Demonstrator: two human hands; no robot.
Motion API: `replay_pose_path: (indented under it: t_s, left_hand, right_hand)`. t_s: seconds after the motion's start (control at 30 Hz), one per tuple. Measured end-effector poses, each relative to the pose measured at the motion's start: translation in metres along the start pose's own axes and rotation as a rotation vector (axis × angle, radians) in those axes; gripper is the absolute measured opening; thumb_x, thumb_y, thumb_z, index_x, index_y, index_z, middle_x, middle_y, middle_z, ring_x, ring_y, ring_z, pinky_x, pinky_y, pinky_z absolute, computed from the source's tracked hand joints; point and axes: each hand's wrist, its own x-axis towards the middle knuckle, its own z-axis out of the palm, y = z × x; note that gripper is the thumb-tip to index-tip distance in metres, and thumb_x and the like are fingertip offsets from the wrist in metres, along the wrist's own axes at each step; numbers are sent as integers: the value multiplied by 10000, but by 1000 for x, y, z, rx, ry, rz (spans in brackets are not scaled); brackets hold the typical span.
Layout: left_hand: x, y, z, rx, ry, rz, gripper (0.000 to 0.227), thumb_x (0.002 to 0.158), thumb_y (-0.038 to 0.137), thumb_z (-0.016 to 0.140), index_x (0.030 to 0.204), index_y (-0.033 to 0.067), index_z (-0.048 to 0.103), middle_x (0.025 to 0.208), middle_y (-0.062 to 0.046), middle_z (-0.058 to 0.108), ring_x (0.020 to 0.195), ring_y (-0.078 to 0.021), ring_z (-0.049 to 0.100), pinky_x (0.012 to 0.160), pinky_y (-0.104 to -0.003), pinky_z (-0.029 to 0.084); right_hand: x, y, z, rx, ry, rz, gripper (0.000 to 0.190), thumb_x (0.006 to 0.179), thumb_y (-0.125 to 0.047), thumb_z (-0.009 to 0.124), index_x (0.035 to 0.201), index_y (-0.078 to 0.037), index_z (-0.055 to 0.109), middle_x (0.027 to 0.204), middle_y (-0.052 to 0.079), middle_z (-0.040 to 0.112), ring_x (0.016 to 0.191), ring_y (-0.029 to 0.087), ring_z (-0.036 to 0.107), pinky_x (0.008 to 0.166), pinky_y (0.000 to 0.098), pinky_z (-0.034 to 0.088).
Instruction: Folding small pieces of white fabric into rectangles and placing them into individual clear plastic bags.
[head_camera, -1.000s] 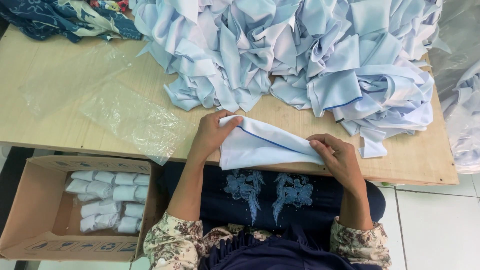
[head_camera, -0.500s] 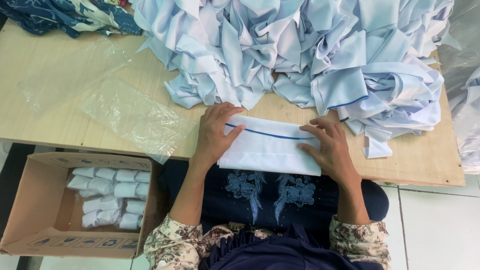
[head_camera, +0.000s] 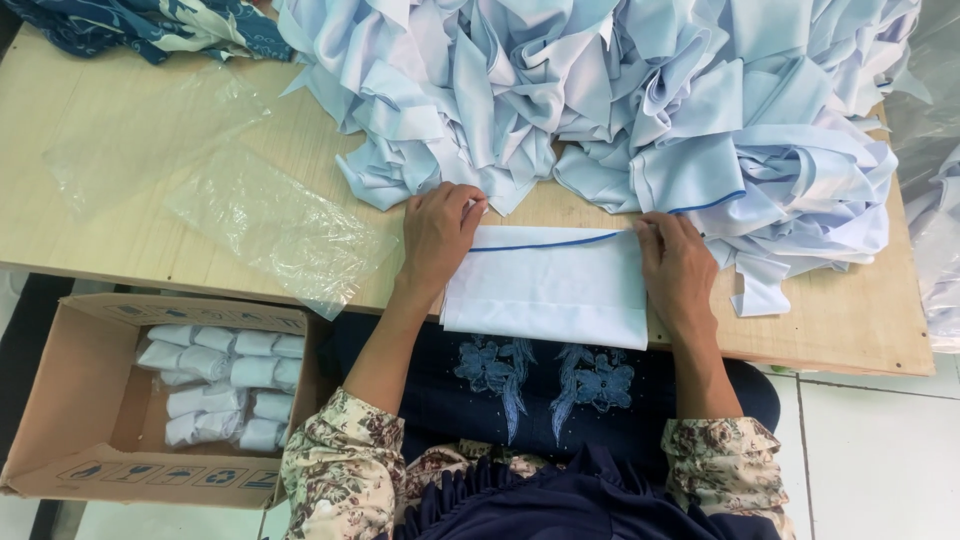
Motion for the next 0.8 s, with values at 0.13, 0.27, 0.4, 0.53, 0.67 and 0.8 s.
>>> replay_pose_path:
  t_s: [0.13,0.27,0.4,0.53,0.67,0.8]
  left_hand:
    - [-12,27,-21,-123,155,87,87,974,280,713,1018,205,707,818,15,648,739,-184,665,761,-369,476]
    - [-40,50,-25,-451,-154,280,114,923,273,727,999,201,773,834,-45,733,823,-254,715,801,-389,494]
    - [-48,27,6,-139,-250,329,328,997,396,599,1270,249,704,1335,-116,653,1282,-349,575,1042,-541,395]
    - [-39,21,-17,106,-116,217,539,994,434,614,1436,126,580,1493,-238,497,1393,-485,410,1080,-607,320]
    - [-54,19,-31,-79,-40,163,458,1046,355,586,1442,127,557,1502,-213,469,1403,-438,401,1102,-582,309]
    - [-86,18,-49,-187,-96,163,379,948,452,696,1250,223,707,1320,-48,608,1309,-286,509,1097,-496,326]
  right_hand:
    - [-4,2,-6,101,76,-32,108,1088,-134,679,1134,-57,739,889,85,603,765,218,614,644,350,520]
    - [-10,-6,-2,226,-33,-163,172,1037,-227,712,972,-92,798,805,68,622,740,212,597,701,317,488]
    - [-8,-2,7,121,-89,-148,165,1023,-215,714,1059,-84,808,775,95,648,697,237,616,664,343,493]
    - [-8,3,-3,63,-62,-110,208,1013,-96,707,1198,-38,783,846,139,674,767,272,654,716,367,498]
    - [-33,6,-13,208,-76,-59,262,1032,-161,686,1248,-27,748,894,162,661,830,303,645,752,395,509]
    - [-63,-13,-44,196,-190,-21,355,941,-343,753,1215,-119,776,969,101,685,948,266,637,830,368,488]
